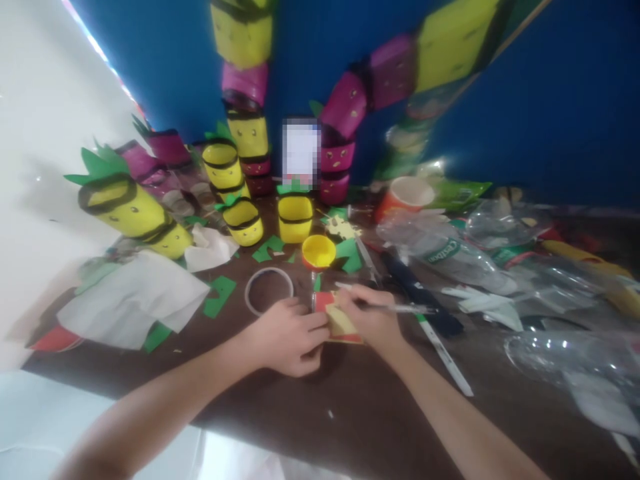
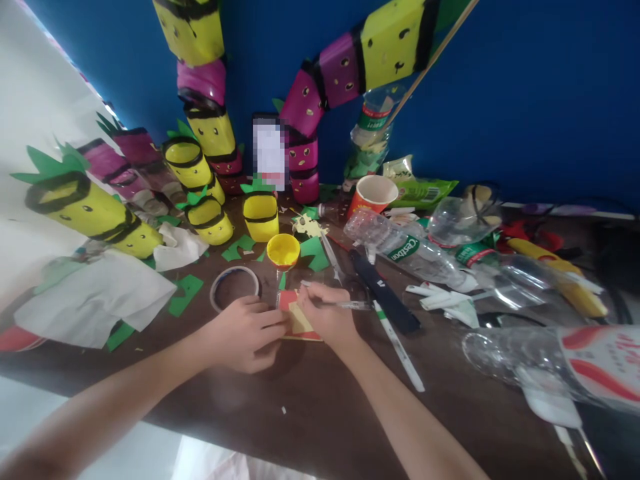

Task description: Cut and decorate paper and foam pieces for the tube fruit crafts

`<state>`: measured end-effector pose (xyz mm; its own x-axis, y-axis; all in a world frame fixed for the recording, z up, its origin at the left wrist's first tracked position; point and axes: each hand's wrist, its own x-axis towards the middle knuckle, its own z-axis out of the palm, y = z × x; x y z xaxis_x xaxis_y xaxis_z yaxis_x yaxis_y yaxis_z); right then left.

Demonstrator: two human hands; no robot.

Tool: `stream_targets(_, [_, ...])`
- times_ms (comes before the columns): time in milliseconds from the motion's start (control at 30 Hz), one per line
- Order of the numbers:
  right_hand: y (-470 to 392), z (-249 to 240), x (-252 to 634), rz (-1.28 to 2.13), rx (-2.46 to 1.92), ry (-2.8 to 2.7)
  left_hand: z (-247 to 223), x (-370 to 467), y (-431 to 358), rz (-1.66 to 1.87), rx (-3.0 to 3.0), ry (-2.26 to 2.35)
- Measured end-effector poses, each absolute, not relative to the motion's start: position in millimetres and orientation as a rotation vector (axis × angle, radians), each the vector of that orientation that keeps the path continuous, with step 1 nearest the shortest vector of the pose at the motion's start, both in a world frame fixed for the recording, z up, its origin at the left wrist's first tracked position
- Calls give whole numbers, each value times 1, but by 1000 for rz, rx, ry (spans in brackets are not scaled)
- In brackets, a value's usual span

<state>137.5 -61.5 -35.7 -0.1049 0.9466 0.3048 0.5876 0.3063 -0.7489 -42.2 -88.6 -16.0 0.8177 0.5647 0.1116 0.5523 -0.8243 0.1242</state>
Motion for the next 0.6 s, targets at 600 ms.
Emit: stream_targets(600, [-64,-39,139,518,-1458,-1815,-16,-43,-89,236,2910,897])
